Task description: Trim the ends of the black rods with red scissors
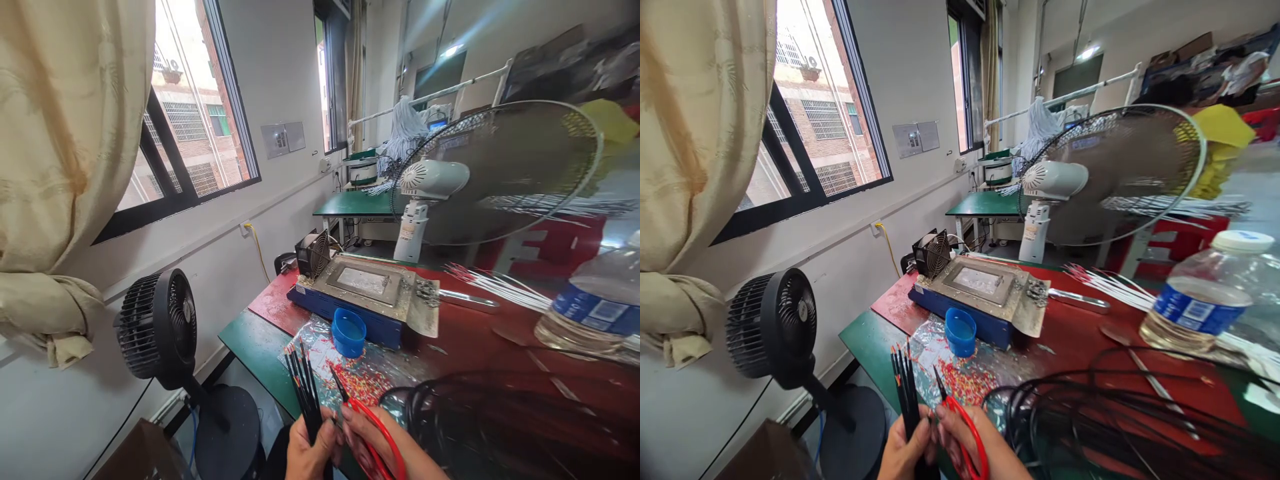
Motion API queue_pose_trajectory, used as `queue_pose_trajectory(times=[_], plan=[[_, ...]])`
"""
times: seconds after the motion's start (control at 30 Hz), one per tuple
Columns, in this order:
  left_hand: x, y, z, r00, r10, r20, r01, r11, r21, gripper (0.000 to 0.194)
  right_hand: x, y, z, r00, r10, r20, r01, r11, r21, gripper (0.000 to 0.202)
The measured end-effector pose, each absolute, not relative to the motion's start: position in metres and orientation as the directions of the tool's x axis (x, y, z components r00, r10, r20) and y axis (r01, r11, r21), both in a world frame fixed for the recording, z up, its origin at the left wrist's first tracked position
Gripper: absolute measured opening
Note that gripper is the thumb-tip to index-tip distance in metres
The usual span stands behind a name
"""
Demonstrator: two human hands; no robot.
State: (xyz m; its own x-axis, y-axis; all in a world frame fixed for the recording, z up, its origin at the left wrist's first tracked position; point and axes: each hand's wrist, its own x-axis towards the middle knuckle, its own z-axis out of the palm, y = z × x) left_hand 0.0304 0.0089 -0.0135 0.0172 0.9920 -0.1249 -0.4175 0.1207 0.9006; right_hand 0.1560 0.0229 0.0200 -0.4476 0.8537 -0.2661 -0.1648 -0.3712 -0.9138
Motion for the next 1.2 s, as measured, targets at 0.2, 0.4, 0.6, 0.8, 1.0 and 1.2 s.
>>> queue_pose_trajectory(times=[0.2,0.4,0.6,0.8,1.0,1.2], plan=[[0.029,0.009,-0.020,-0.034,0.989,-0.147,-0.376,0.124,0.918,0.044,0.152,0.022,0.016,-0.416,0.873,-0.257,-0.131,-0.337,-0.933,0.056],[0.030,0.009,-0.027,-0.080,0.987,-0.139,-0.351,0.103,0.931,0.041,0.146,0.029,-0.016,-0.430,0.865,-0.258,-0.002,-0.287,-0.958,0.059],[0.032,0.007,-0.028,-0.199,0.966,-0.167,-0.320,0.097,0.943,0.042,0.149,0.026,-0.019,-0.335,0.933,-0.134,0.156,-0.085,-0.984,0.052],[0.032,0.006,-0.024,-0.173,0.970,-0.172,-0.333,0.106,0.937,0.043,0.151,0.026,-0.007,-0.384,0.882,-0.273,0.023,-0.287,-0.958,0.053],[0.032,0.004,-0.023,-0.123,0.983,-0.136,-0.332,0.088,0.939,0.040,0.151,0.023,0.006,-0.331,0.892,-0.306,-0.091,-0.353,-0.931,0.051],[0.031,0.005,-0.025,-0.115,0.981,-0.156,-0.383,0.101,0.918,0.039,0.153,0.020,0.014,-0.344,0.887,-0.309,-0.095,-0.360,-0.928,0.048]])
